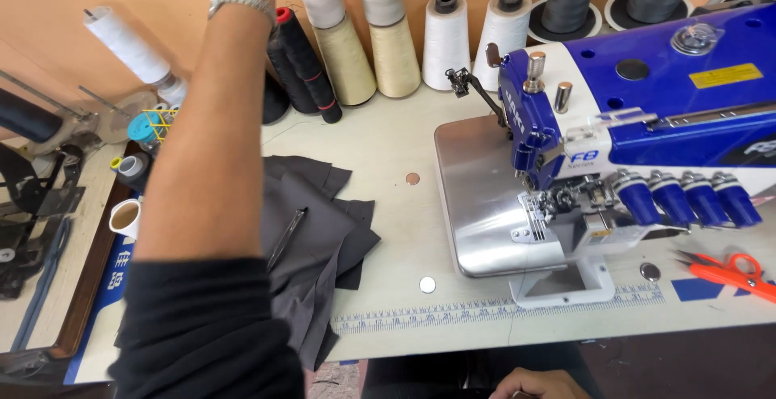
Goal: Using tweezers and a metal probe to thread and adjust the internal components of an industrial sewing machine.
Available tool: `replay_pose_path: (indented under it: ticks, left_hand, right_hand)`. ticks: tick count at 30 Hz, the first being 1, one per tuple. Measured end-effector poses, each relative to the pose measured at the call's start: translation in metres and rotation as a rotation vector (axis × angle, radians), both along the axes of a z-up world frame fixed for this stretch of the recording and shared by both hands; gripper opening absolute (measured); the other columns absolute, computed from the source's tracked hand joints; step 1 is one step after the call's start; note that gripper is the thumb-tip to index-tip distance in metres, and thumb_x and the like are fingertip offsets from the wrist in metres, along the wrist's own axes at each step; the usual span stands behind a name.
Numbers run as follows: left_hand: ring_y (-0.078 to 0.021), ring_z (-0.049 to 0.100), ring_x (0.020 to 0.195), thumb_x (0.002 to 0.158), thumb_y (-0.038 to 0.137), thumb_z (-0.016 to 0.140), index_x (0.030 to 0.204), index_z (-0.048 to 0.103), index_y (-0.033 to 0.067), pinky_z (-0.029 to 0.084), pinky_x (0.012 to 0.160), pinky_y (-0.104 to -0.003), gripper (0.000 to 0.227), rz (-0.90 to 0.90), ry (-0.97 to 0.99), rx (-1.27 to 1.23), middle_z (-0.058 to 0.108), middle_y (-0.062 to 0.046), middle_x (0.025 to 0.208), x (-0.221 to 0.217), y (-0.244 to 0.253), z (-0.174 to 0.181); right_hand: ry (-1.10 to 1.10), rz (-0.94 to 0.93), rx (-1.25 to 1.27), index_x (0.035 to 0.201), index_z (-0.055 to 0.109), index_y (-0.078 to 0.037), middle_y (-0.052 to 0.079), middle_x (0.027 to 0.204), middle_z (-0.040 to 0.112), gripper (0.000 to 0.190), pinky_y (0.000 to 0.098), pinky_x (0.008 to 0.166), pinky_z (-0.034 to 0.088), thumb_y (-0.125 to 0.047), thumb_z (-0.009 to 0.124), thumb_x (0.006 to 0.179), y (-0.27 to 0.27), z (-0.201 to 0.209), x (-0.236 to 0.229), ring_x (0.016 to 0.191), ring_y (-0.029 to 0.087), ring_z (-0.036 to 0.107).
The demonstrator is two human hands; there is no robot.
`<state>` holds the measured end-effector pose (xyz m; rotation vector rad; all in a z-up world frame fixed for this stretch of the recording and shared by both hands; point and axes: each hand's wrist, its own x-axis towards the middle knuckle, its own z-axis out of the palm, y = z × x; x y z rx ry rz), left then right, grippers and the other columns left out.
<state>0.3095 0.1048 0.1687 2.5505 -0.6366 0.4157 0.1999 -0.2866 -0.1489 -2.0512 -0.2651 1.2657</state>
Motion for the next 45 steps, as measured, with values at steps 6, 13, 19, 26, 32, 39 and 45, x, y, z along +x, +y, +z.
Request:
replay_pose_path:
  ticks: [6, 13, 19, 26, 32, 39, 45]
  left_hand:
    - [-0.0232, 0.066, 0.114, 0.053, -0.028, 0.048, 0.095, 0.063, 0.0109, 0.048, 0.100, -0.033, 0.059, -0.166, 0.097, 0.005, 0.068, -0.008, 0.116, -0.075, -0.044, -0.020]
    - [-0.0178, 0.080, 0.092, 0.107, 0.031, 0.052, 0.111, 0.069, 0.0140, 0.061, 0.082, -0.027, 0.024, -0.503, 0.570, -0.513, 0.077, -0.002, 0.100, -0.236, -0.168, -0.123]
    - [-0.0168, 0.081, 0.089, 0.102, 0.016, 0.060, 0.109, 0.073, 0.0085, 0.063, 0.081, -0.026, 0.017, -0.293, 0.413, -0.812, 0.081, -0.005, 0.104, -0.272, -0.158, -0.146]
    - [-0.0098, 0.078, 0.078, 0.099, 0.017, 0.062, 0.121, 0.072, 0.0120, 0.061, 0.077, -0.021, 0.025, -0.048, 0.366, -0.734, 0.082, -0.003, 0.093, -0.261, -0.181, -0.141]
    - [-0.0251, 0.055, 0.145, 0.111, 0.006, 0.043, 0.147, 0.051, 0.0112, 0.042, 0.126, -0.035, 0.037, -0.054, 0.239, -0.784, 0.061, -0.011, 0.147, -0.208, -0.203, -0.159]
    - [-0.0158, 0.067, 0.138, 0.099, -0.006, 0.044, 0.147, 0.050, 0.0345, 0.051, 0.064, -0.022, 0.063, 0.095, 0.038, -0.350, 0.058, -0.001, 0.157, -0.180, -0.197, -0.176]
    - [-0.0242, 0.068, 0.133, 0.111, -0.004, 0.049, 0.146, 0.050, 0.0173, 0.054, 0.121, -0.037, 0.041, 0.055, -0.026, -0.600, 0.071, -0.009, 0.135, -0.176, -0.156, -0.162]
  right_hand:
    - [-0.811, 0.091, 0.936, 0.106, 0.077, -0.010, 0.006, 0.094, 0.078, 0.022, 0.0176, 0.052, 0.052, -0.027, 0.070, 0.095, 0.004, 0.070, -0.015, 0.060, 0.007, 0.065]
    - [-0.600, 0.196, 1.043, 0.156, 0.030, 0.000, 0.016, 0.154, 0.058, 0.083, 0.0158, 0.044, 0.031, -0.054, 0.062, 0.102, 0.028, 0.128, -0.053, 0.051, 0.002, 0.032]
    - [-0.719, 0.182, 1.030, 0.104, 0.072, -0.006, 0.007, 0.086, 0.078, 0.034, 0.0291, 0.061, 0.059, -0.031, 0.050, 0.108, 0.000, 0.119, -0.075, 0.068, 0.020, 0.076]
    - [-0.956, -0.075, 0.969, 0.098, 0.073, -0.007, 0.004, 0.083, 0.074, 0.023, 0.0246, 0.062, 0.053, -0.026, 0.061, 0.100, -0.028, 0.142, -0.068, 0.064, 0.013, 0.065]
    - [-0.792, -0.363, 0.796, 0.125, 0.061, -0.007, 0.004, 0.118, 0.069, 0.042, 0.0166, 0.054, 0.032, -0.039, 0.065, 0.097, -0.002, 0.136, -0.043, 0.054, -0.001, 0.037]
    - [-0.581, -0.461, 0.761, 0.103, 0.072, -0.008, -0.001, 0.088, 0.071, 0.009, 0.0247, 0.081, 0.054, -0.012, 0.068, 0.097, 0.020, 0.125, -0.016, 0.082, 0.008, 0.063]
    - [-0.457, -0.502, 0.869, 0.107, 0.075, -0.007, 0.002, 0.076, 0.066, 0.015, 0.0161, 0.039, 0.022, -0.018, 0.068, 0.101, -0.017, 0.128, -0.004, 0.046, 0.003, 0.031]
